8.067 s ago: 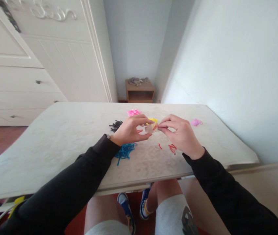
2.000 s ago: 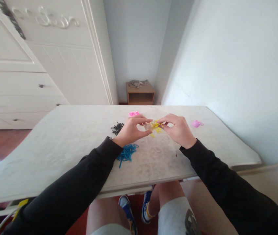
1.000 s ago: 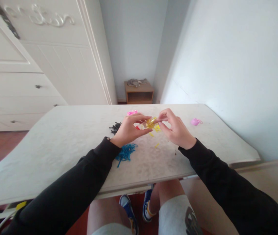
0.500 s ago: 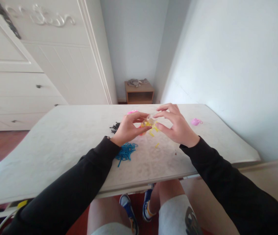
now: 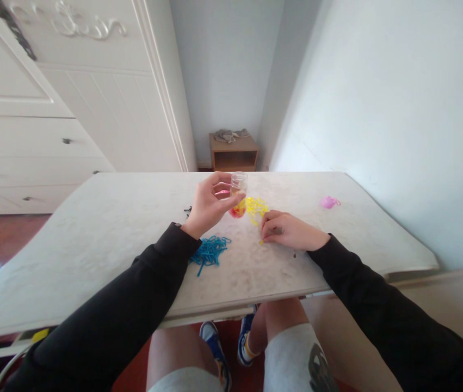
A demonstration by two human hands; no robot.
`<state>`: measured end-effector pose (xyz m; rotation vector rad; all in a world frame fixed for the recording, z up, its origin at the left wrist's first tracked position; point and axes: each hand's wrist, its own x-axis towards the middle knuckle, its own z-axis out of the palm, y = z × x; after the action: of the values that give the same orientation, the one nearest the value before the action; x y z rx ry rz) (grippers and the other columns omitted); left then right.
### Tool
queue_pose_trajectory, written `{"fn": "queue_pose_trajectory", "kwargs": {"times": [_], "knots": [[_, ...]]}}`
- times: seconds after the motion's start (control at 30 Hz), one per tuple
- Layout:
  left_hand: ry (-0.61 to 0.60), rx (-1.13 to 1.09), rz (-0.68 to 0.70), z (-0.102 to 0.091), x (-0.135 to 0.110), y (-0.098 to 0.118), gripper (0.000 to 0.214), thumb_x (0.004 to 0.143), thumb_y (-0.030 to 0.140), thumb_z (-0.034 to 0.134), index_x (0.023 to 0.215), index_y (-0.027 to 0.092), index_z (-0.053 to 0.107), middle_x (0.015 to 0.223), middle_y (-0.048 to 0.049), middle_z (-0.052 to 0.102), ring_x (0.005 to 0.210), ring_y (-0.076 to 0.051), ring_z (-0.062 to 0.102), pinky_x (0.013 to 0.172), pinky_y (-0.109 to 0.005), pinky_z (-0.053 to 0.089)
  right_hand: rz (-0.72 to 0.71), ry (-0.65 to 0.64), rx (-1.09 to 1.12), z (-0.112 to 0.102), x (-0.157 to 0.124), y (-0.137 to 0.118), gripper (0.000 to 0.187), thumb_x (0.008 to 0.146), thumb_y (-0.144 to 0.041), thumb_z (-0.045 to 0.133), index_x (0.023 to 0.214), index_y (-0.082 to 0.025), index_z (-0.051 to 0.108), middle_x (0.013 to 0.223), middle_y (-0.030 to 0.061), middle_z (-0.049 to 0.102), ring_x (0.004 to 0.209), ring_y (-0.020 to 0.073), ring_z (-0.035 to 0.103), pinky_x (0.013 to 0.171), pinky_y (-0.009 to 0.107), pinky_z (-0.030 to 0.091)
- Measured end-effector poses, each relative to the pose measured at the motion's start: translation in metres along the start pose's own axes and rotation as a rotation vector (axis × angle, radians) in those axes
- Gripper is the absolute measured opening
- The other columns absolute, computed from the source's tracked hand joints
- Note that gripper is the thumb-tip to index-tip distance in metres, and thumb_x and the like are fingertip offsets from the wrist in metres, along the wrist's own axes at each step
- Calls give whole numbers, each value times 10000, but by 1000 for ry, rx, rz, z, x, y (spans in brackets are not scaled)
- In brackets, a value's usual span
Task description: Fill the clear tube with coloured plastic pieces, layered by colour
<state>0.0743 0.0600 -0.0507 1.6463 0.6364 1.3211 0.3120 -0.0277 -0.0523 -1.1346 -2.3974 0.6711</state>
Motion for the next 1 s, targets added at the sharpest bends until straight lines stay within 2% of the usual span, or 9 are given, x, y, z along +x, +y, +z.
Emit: {"fn": "queue_pose_trajectory", "kwargs": {"times": [0.23,0.33,0.43,0.5,0.57,0.67,0.73,0.87,1.0], "knots": [[61,-3,6,-1,1,-3,388,723,315,868,1008,170,648,986,-52,747,870,-155,740,752,-275,633,70,359,-164,-1,36,32,66,877,-184,689,814,-203,700,980,77,721,972,244,640,957,444,496],[44,25,2,-2,1,-4,395,724,325,868,1014,172,647,996,-55,748,869,-154,736,752,-277,633,79,371,-153,-1,51,47,109,891,-280,703,947,-190,726,1086,106,753,1059,263,667,1008,460,481],[32,52,7,-3,1,-3,398,726,329,865,1017,176,642,1005,-58,750,883,-161,736,758,-286,634,100,246,-187,1,55,51,600,718,-437,884,1231,-190,695,1225,130,741,1146,314,662,1037,484,470],[31,69,7,-3,1,-1,390,733,329,857,1020,180,638,1006,-57,751,891,-164,735,762,-291,633,122,189,-220,2,53,50,773,608,-466,950,1285,-204,683,1258,132,736,1168,338,660,1027,483,474],[30,84,7,-3,1,0,385,736,324,851,1023,181,637,1006,-55,752,889,-162,733,760,-289,629,133,185,-230,3,50,49,671,644,-442,935,1234,-212,715,1211,116,755,1132,327,676,994,461,488],[28,100,11,-3,1,0,377,739,319,847,1024,182,643,993,-51,752,879,-157,728,756,-283,622,110,233,-201,3,49,48,280,786,-323,831,1037,-213,773,1029,74,781,987,257,699,917,399,504],[22,112,13,-3,0,1,364,745,319,840,1021,183,647,986,-50,752,874,-156,727,754,-283,619,85,264,-183,4,50,47,92,818,-233,774,908,-214,779,923,55,775,914,229,692,876,373,503],[16,149,36,-4,0,0,364,741,319,841,1029,185,662,985,-52,758,865,-158,727,749,-280,612,47,293,-160,4,52,45,68,811,-164,731,811,-219,772,831,48,768,864,224,680,848,381,504],[-5,271,136,-7,0,-2,356,765,306,819,1085,190,715,1032,-60,755,893,-162,720,764,-282,594,98,455,-10,-1,49,42,54,815,-250,746,812,-205,777,832,47,783,805,205,694,803,364,529]]}}
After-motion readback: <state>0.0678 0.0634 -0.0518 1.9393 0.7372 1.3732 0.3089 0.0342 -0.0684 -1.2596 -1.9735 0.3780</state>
